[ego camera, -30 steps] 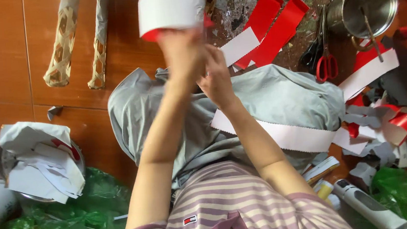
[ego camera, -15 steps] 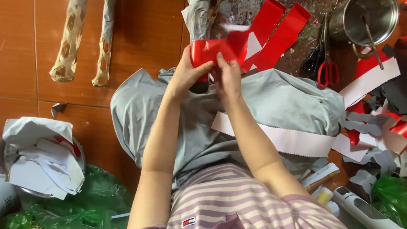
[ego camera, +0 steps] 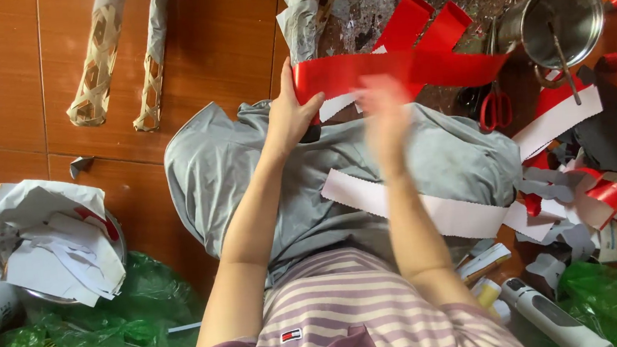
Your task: Wrapping the legs of a paper-mache giraffe with red and black paper strips.
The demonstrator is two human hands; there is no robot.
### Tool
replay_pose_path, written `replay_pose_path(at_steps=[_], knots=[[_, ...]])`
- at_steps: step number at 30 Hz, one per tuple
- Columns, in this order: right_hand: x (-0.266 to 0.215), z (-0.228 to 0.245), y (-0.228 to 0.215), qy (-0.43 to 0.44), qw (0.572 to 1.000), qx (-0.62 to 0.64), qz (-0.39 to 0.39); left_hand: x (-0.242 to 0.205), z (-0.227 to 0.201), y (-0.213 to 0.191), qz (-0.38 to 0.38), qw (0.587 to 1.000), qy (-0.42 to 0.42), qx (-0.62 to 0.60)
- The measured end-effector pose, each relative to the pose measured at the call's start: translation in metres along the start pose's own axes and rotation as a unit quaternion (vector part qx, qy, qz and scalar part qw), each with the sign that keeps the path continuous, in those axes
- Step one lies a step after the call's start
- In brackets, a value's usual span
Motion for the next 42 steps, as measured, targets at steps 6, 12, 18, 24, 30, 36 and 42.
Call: replay_pose_path(at_steps=[6,12,18,24,30,36,42], knots=[[0.066,-0.033,0.102,0.103,0.922,-0.362,0.086,0.005,0.005,-0.004,0.004,0.998,-0.003,-0.067],[0.071,-0.045,0.109,0.278,0.949,0.013,0.150,-0.007,0.023,0.003,0.061,0.962,0.107,-0.244],[0.063,-0.038,0.119,0.259,0.957,0.039,0.126,-0.019,-0.009,-0.012,0.008,0.967,0.176,-0.186],[0.048,-0.031,0.129,0.294,0.951,-0.003,0.100,0.025,-0.039,-0.083,-0.360,0.902,0.228,0.064],[0.015,0.013,0.136,-0.232,0.869,-0.436,-0.011,0.092,-0.059,-0.002,-0.052,0.986,-0.075,-0.139],[0.050,-0.070,0.064,0.071,0.994,0.060,-0.050,0.053,-0.103,0.012,0.005,0.946,0.325,0.020],[0.075,-0.106,0.044,0.180,0.957,0.225,-0.028,0.038,-0.010,-0.015,-0.022,0.986,0.153,0.063]])
Point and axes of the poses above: each hand's wrist, its own x-axis towards the middle knuckle, its own y-axis out of the palm, z = x × y, the point moved 4 cm from there along x, towards the middle knuckle, and after that the axes turned 15 degrees about y, right-handed, at the moved point
